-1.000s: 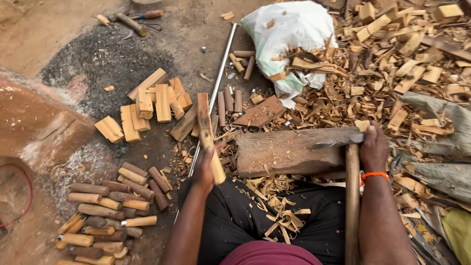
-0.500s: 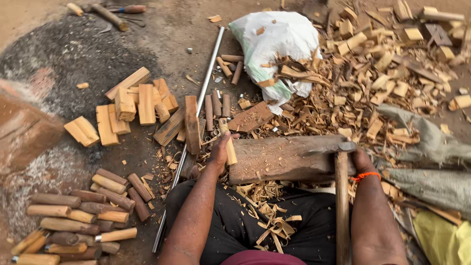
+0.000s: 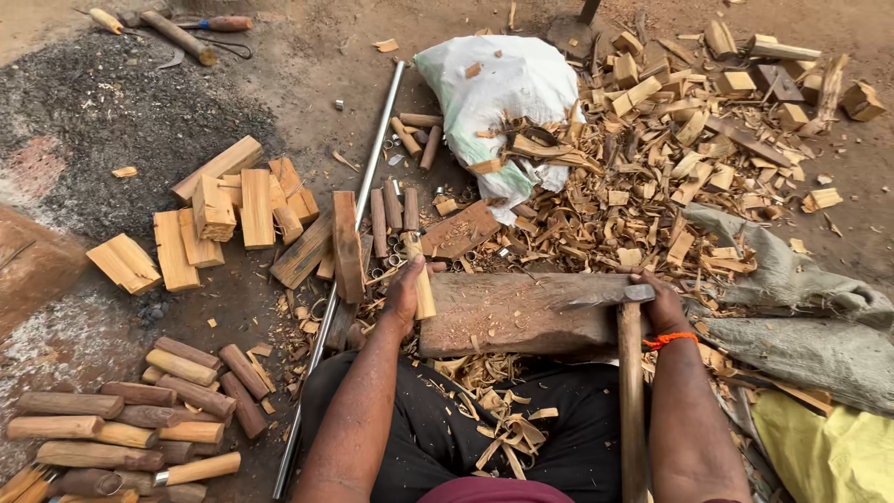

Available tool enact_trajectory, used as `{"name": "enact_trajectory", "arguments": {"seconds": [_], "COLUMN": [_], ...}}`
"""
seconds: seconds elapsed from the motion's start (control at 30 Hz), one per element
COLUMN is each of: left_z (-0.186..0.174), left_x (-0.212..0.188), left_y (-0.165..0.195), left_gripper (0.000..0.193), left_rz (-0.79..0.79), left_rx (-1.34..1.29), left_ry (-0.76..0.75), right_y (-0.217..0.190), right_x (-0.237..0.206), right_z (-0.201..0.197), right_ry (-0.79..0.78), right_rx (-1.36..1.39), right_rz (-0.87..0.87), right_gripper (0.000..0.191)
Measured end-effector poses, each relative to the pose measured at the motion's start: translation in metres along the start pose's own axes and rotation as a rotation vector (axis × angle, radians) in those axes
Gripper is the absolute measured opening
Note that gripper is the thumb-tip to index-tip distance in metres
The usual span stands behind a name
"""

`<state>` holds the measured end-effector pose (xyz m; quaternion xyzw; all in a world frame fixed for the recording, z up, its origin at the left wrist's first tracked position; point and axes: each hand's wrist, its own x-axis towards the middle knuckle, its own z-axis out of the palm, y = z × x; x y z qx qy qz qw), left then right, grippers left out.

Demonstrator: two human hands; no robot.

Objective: The person sits cross-legged on the ground and uses a hammer and chisel to carve a small wooden dowel. They repeatedly strike the chisel to remove wood shavings, shaping the dowel while surrounded by wood scraps and finished pieces.

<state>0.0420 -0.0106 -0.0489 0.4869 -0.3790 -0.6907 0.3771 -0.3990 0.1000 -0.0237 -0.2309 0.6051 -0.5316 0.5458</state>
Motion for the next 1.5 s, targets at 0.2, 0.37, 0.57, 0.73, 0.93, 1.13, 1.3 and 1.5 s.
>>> {"name": "enact_trajectory", "arguments": {"seconds": [0.2, 0.37, 0.57, 0.73, 0.93, 1.13, 1.3, 1.5], "left_z": [-0.002, 0.009, 0.030, 0.027, 0.015, 0.009, 0.009, -0.002], "left_x": [-0.003, -0.003, -0.010, -0.017, -0.013, -0.010, -0.013, -0.037], "left_y": [0.014, 0.021, 0.031, 0.033, 0.018, 0.001, -0.005, 0.022], "left_gripper": [0.052, 0.055, 0.062, 0.056, 0.063, 0.053, 0.051, 0.052], "left_rz": [-0.030, -0.038, -0.008, -0.025, 0.093, 0.100, 0.093, 0.131], "left_rx": [0.014, 0.002, 0.083, -0.015, -0.105, -0.106, -0.056, -0.094], "left_ry": [-0.004, 0.054, 0.153, 0.136, 0.060, 0.071, 0.072, 0.039], "right_y": [0.019, 0.024, -0.002, 0.001, 0.010, 0.021, 0.031, 0.044], "right_x": [-0.026, -0.042, -0.048, -0.047, -0.036, -0.037, -0.033, -0.031], "right_z": [0.002, 0.013, 0.021, 0.015, 0.018, 0.013, 0.001, -0.011], "right_ry": [0.373, 0.687, 0.653, 0.647, 0.607, 0.611, 0.608, 0.586], "right_rx": [-0.957, -0.841, -0.850, -0.832, -1.143, -1.149, -1.239, -1.188], "right_rz": [-0.615, -0.340, -0.213, -0.111, -0.300, -0.223, -0.324, -0.270], "right_gripper": [0.040, 0.037, 0.037, 0.039, 0.054, 0.054, 0.053, 0.053]}}
